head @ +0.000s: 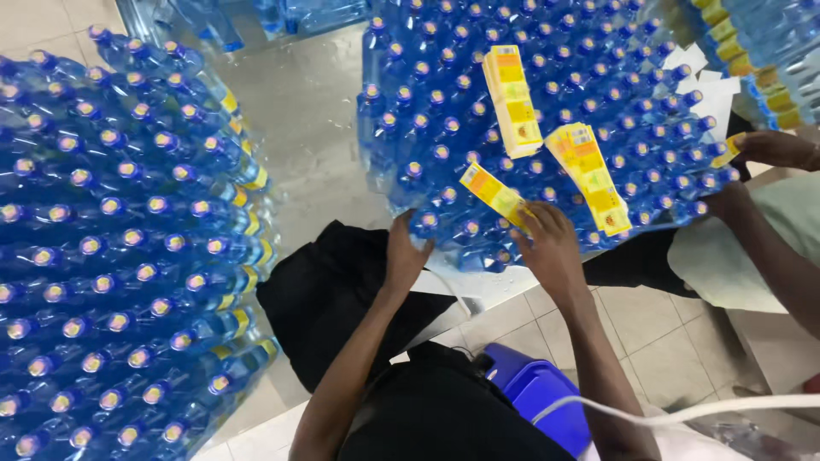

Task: The person repeatedly picks up a water bottle, applies a yellow label to its body, and places it into a stack of similar bottles. The person also discards used label backing paper into a bin.

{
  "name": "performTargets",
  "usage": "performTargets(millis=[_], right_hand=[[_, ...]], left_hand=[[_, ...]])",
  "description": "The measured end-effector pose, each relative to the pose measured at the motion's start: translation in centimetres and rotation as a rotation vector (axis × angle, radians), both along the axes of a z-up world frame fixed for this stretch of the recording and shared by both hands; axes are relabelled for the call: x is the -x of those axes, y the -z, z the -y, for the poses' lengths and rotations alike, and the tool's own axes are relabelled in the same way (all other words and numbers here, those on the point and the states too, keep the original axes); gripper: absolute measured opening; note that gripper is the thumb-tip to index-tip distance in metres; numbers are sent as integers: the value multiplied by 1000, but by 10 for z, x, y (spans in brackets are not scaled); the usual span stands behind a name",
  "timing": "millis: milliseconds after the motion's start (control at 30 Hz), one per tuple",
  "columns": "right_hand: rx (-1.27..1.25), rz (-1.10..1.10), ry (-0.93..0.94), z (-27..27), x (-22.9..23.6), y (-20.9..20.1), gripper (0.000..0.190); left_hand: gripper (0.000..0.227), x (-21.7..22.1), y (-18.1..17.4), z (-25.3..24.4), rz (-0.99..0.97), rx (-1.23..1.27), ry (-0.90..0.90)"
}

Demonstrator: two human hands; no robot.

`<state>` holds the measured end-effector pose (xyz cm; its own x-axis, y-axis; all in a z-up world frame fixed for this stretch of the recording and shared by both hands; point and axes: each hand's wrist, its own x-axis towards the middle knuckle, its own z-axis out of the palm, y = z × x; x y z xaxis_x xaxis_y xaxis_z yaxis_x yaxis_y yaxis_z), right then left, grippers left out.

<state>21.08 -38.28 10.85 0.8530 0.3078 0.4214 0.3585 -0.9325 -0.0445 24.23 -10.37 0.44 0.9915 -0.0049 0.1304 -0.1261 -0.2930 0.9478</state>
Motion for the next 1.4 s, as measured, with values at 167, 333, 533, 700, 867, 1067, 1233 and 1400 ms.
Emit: performTargets(millis=[167, 333, 533, 700, 867, 1067, 1233, 1400], right_hand=[[122, 107, 39, 5, -5, 18, 26], [-351, 42, -9, -8, 6, -9, 31], [-1425, -785, 163, -77, 30, -38, 33], [-1710, -1076, 139, -112, 53, 1, 38], [-1463, -1127, 100, -126, 75, 22, 46], [-1261, -1079, 21, -151, 86, 17, 41], [-808, -602, -121, -176, 91, 8, 42], [-603, -196, -349, -221, 85, -2, 48]], left_hand=[[76, 15, 6, -7, -48, 129, -318], [85, 62, -23, -70, -118, 463, -579], [62, 126, 10, -118, -724, 124, -658], [72, 141, 33, -96, -775, -244, -653], [80, 140, -23, -89, -661, -163, -548], [54, 137, -97, -83, -383, 620, -554], [30, 146, -91, -94, -334, 630, -587], [24, 154, -99, -92, -345, 658, -470]])
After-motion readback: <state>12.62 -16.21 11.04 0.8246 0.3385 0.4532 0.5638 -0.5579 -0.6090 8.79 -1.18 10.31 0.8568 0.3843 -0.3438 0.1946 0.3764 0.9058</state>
